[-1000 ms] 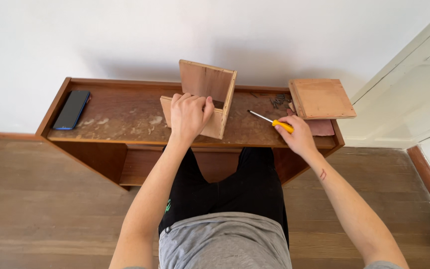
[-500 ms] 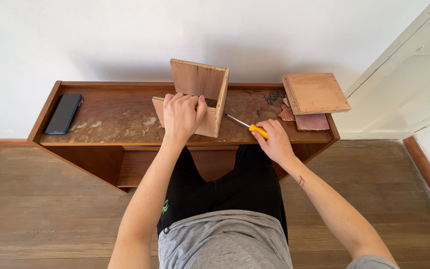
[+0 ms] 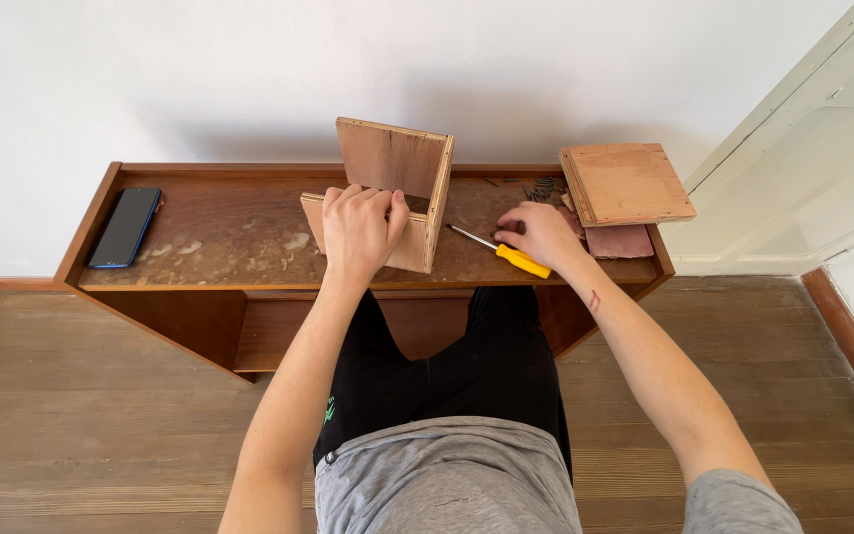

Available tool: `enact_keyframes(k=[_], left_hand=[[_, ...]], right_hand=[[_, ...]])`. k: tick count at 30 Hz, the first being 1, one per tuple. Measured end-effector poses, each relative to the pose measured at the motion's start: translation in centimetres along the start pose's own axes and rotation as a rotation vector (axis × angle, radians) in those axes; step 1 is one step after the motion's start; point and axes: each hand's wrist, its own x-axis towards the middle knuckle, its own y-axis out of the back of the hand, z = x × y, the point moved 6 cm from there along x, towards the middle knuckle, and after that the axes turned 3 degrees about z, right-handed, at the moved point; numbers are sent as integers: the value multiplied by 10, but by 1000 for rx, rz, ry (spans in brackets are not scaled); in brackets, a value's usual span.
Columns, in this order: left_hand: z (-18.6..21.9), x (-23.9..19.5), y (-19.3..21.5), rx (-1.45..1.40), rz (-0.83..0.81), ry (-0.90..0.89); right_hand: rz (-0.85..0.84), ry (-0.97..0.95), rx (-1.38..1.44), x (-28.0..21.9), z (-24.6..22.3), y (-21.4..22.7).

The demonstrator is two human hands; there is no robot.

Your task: The person assembles a small wooden box by screwing together pre-cut plywood panels using a yellow-handled screwdriver. They attach the side panels, then the top and bottom, and finally the back panel, tightening each screw before moving to the next. The finished box is placed on the table.

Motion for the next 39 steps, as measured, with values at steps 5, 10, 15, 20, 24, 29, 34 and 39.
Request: enact_keyframes(k=[5, 10, 15, 20, 24, 29, 34, 39], left_hand=[[0, -2, -1, 4, -1, -24], [-2, -3, -3, 14, -17, -30], [0, -3, 2, 7, -27, -32], [0, -2, 0, 6, -35, -28], [-1, -1, -1, 9, -25, -37], [-1, -3, 0, 34, 0, -54], [-1, -1, 5, 35, 31, -101], [-5, -6, 9, 55, 93, -194]], right_hand=[[-144, 65, -180, 24, -6, -10], [57, 64, -375, 78, 65, 1], [63, 8, -492, 95, 104, 3], [46, -31, -398, 95, 96, 9], [132, -41, -311, 70, 63, 17], [216, 164, 72, -6, -28, 13], [275, 201, 25, -63, -53, 4], [446, 181, -4, -90, -26, -13]])
